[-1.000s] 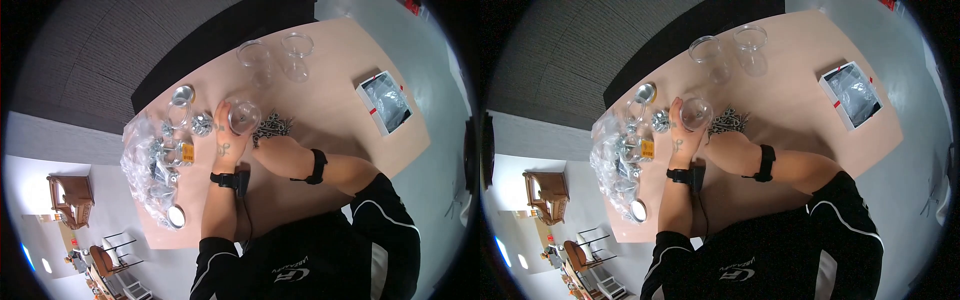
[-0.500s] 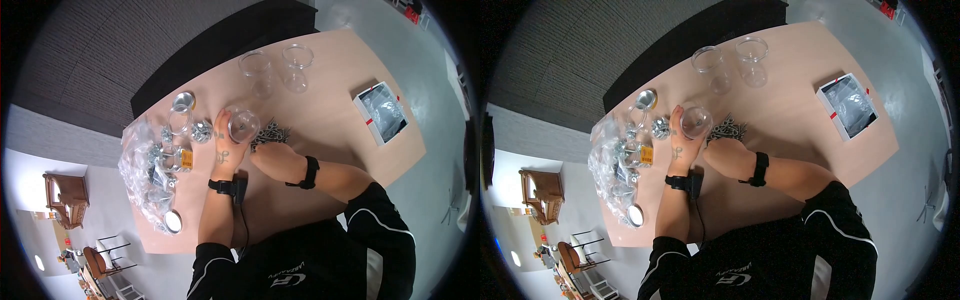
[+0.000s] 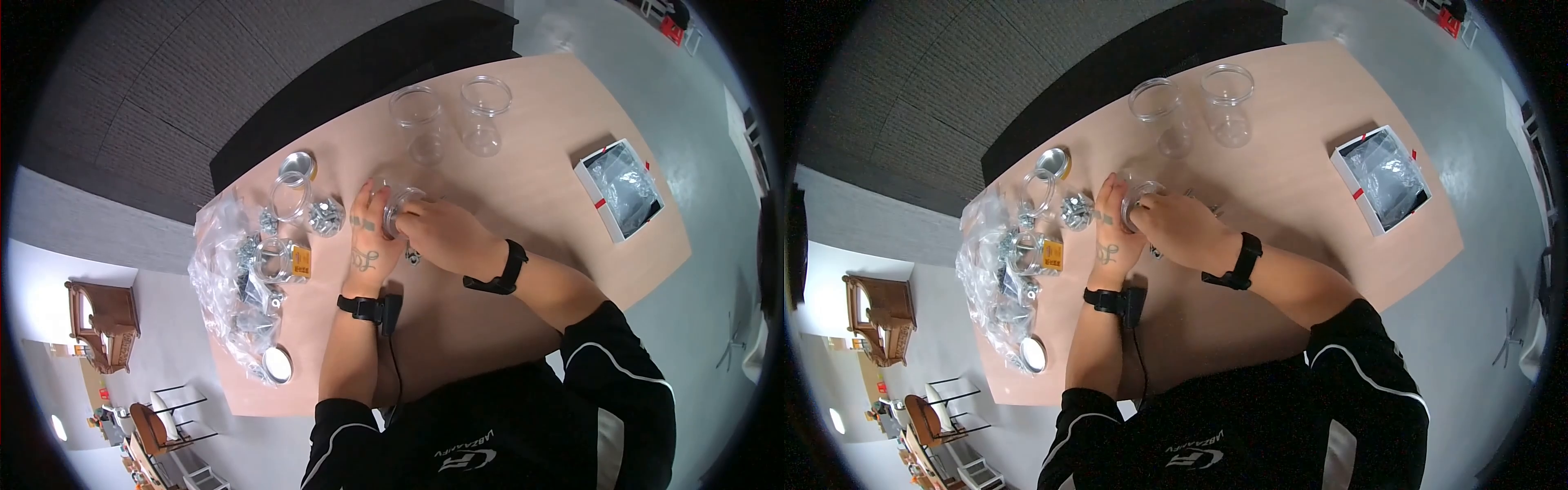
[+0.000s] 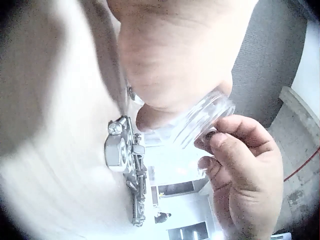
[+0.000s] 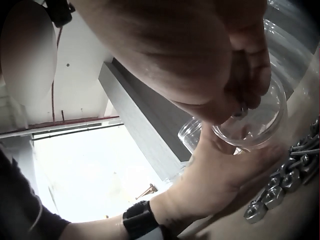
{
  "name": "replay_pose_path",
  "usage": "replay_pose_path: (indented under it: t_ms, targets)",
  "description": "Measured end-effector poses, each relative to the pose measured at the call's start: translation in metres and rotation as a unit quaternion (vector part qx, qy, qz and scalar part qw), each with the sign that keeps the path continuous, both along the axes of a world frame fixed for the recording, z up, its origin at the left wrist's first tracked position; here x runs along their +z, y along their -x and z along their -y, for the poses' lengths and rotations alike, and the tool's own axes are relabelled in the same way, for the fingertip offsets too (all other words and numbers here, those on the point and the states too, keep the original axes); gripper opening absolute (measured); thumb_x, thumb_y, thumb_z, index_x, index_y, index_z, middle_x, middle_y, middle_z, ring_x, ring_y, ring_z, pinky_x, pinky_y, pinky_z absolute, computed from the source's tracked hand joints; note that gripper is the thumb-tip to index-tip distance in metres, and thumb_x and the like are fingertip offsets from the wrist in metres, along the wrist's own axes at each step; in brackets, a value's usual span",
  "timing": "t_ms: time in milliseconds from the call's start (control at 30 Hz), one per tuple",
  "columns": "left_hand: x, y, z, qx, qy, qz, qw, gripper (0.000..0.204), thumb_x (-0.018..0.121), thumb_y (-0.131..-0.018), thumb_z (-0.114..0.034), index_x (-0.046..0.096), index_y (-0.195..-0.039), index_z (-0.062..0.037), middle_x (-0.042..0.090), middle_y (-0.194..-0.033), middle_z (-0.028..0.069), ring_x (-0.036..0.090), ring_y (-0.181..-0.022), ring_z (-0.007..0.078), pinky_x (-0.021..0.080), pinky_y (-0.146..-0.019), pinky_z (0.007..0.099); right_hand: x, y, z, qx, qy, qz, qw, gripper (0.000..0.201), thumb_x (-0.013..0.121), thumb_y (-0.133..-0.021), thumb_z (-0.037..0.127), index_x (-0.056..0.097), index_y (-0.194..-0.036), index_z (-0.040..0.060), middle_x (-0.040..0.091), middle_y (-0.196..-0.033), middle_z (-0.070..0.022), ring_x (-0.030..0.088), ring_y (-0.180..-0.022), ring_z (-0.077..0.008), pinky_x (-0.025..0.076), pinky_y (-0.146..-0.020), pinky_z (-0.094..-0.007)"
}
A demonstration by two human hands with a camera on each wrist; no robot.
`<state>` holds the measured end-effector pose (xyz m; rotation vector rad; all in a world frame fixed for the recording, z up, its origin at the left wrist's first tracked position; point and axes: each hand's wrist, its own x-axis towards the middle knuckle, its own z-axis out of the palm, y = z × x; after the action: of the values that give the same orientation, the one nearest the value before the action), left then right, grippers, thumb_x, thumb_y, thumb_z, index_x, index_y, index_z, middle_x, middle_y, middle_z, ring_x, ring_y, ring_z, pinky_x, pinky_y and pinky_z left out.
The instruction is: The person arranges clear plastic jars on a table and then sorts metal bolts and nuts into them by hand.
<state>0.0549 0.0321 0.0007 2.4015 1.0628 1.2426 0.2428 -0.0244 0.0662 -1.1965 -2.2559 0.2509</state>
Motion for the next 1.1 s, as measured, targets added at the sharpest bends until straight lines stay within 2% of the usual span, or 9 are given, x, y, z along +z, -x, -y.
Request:
replay_pose_path:
  t_ms: [133, 300, 467, 533, 667, 767, 833, 933, 1100]
  targets:
    - [0.000, 0.000, 0.001, -0.005, 0.006, 0.014, 1.000, 0.079, 0.081, -0.073, 0.003, 0.055, -0.146, -0.0070, 0.044, -0.157, 0.0236, 0.045, -0.143, 0.0462, 0.046, -0.116, 0.0497, -0.012, -0.001, -0.005, 0.005, 0.009, 0.034, 0.999, 0.007, 0.065, -0.087, 0.004, 0.068, -0.092, 0.0005, 0.071, -0.099, -0.0150, 0.073, -0.097, -0.0344, 0.061, -0.079, -0.0444]
    - [0.001, -0.001, 0.000, 0.000, -0.007, -0.006, 1.000, 0.078, 0.080, -0.073, 0.005, 0.055, -0.146, -0.0069, 0.044, -0.157, 0.0237, 0.045, -0.142, 0.0471, 0.046, -0.116, 0.0503, -0.024, -0.001, -0.010, -0.011, 0.013, 0.037, 0.999, 0.006, 0.062, -0.093, 0.009, 0.067, -0.095, 0.0059, 0.070, -0.101, -0.0112, 0.072, -0.092, -0.0320, 0.058, -0.079, -0.0452]
    - [0.003, 0.000, 0.000, 0.000, 0.007, 0.002, 1.000, 0.079, 0.082, -0.073, 0.002, 0.054, -0.146, -0.0065, 0.044, -0.157, 0.0240, 0.047, -0.141, 0.0474, 0.046, -0.116, 0.0509, 0.000, 0.002, 0.003, -0.033, -0.011, 0.047, 0.998, 0.008, 0.063, -0.092, 0.010, 0.068, -0.097, 0.0060, 0.070, -0.099, -0.0110, 0.072, -0.089, -0.0333, 0.059, -0.075, -0.0449]
    - [0.001, 0.001, -0.002, 0.006, -0.003, 0.008, 1.000, 0.081, 0.085, -0.073, -0.001, 0.053, -0.147, -0.0059, 0.044, -0.158, 0.0241, 0.046, -0.142, 0.0472, 0.045, -0.116, 0.0507, 0.014, 0.006, 0.015, -0.013, 0.005, 0.032, 0.999, 0.008, 0.064, -0.091, 0.009, 0.068, -0.097, 0.0049, 0.070, -0.098, -0.0120, 0.072, -0.086, -0.0338, 0.060, -0.072, -0.0435]
    - [0.003, 0.001, 0.000, 0.008, 0.008, 0.010, 1.000, 0.083, 0.089, -0.073, -0.006, 0.052, -0.147, -0.0037, 0.044, -0.158, 0.0244, 0.046, -0.142, 0.0470, 0.045, -0.116, 0.0505, -0.011, 0.014, 0.025, 0.030, 0.001, 0.035, 0.999, 0.008, 0.063, -0.091, 0.008, 0.066, -0.096, 0.0032, 0.068, -0.093, -0.0128, 0.072, -0.084, -0.0328, 0.060, -0.070, -0.0424]
    - [0.003, -0.001, -0.001, 0.015, 0.015, 0.002, 1.000, 0.084, 0.091, -0.073, -0.008, 0.051, -0.146, -0.0017, 0.045, -0.157, 0.0257, 0.046, -0.142, 0.0471, 0.046, -0.115, 0.0500, -0.024, 0.017, 0.028, 0.030, 0.047, 0.096, 0.994, 0.009, 0.062, -0.091, 0.007, 0.065, -0.097, 0.0008, 0.065, -0.092, -0.0138, 0.072, -0.083, -0.0312, 0.060, -0.069, -0.0426]
    - [0.004, -0.002, 0.001, 0.026, 0.020, 0.016, 0.999, 0.084, 0.093, -0.072, -0.009, 0.051, -0.145, -0.0007, 0.045, -0.156, 0.0272, 0.047, -0.141, 0.0471, 0.046, -0.114, 0.0497, -0.026, 0.018, 0.029, 0.055, 0.044, 0.062, 0.996, 0.012, 0.061, -0.093, 0.008, 0.064, -0.098, -0.0025, 0.067, -0.100, -0.0176, 0.073, -0.085, -0.0322, 0.062, -0.067, -0.0420]
    - [0.003, -0.001, 0.000, 0.031, 0.005, 0.003, 1.000, 0.092, 0.094, -0.069, -0.003, 0.047, -0.148, -0.0016, 0.042, -0.159, 0.0265, 0.050, -0.140, 0.0452, 0.048, -0.114, 0.0468, -0.024, 0.020, 0.029, 0.056, 0.054, 0.062, 0.995, 0.013, 0.061, -0.094, 0.008, 0.066, -0.101, -0.0024, 0.066, -0.104, -0.0174, 0.074, -0.086, -0.0324, 0.062, -0.068, -0.0416]
    - [0.003, -0.003, -0.001, 0.029, 0.007, 0.022, 0.999, 0.088, 0.094, -0.071, -0.008, 0.049, -0.147, -0.0030, 0.046, -0.155, 0.0279, 0.050, -0.139, 0.0470, 0.049, -0.112, 0.0493, -0.029, 0.019, 0.026, 0.052, 0.079, 0.071, 0.993, 0.013, 0.062, -0.092, 0.006, 0.068, -0.097, -0.0045, 0.067, -0.104, -0.0193, 0.074, -0.090, -0.0332, 0.063, -0.072, -0.0433]
